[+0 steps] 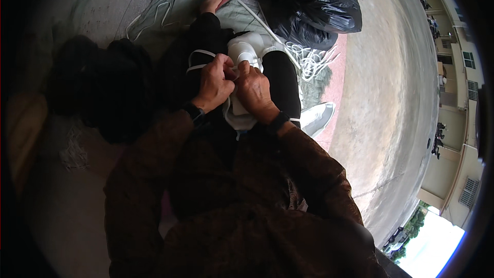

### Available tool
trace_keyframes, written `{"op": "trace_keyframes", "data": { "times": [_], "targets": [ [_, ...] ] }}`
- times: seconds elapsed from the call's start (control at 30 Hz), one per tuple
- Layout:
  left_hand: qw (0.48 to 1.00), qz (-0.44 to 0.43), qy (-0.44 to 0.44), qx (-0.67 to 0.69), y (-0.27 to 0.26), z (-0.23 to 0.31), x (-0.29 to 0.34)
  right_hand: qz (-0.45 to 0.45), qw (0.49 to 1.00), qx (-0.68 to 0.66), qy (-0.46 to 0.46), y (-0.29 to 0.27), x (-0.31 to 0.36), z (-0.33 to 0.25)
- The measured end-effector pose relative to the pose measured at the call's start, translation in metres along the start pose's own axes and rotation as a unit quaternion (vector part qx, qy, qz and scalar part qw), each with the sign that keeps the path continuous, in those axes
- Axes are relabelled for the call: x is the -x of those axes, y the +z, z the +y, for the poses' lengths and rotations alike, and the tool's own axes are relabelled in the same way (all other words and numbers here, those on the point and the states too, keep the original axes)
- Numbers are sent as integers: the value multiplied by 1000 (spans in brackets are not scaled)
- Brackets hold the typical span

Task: The recorder is lacing white shoe uppers by threading long white laces through the eyelets while sitting on the floor.

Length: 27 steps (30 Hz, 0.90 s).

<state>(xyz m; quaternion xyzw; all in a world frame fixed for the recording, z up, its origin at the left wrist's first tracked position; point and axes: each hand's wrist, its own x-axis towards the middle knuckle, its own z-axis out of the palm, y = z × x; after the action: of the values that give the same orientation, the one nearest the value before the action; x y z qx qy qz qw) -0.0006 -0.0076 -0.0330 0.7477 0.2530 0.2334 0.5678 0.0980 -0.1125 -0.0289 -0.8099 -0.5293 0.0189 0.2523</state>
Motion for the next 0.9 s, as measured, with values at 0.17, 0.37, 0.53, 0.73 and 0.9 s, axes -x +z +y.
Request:
{"op": "trace_keyframes", "data": {
  "times": [0.17, 0.37, 0.53, 0.73, 0.9],
  "targets": [
    [998, 30, -14, -50, 3, 5, -4, -19, 998, 40, -42, -1, -6, 2],
    [997, 51, -31, -46, 1, 4, 0, 12, 999, -15, 35, -8, -12, -4],
    [998, 26, -37, -38, -4, -2, -3, 25, 998, 49, -31, 2, -17, -2],
    [998, 28, -27, -46, -2, -5, -2, -39, 982, 131, -129, 6, -11, 4],
    [998, 40, -45, -10, 0, -4, 0, -56, 975, 156, -149, -1, -12, 4]
  ]
}}
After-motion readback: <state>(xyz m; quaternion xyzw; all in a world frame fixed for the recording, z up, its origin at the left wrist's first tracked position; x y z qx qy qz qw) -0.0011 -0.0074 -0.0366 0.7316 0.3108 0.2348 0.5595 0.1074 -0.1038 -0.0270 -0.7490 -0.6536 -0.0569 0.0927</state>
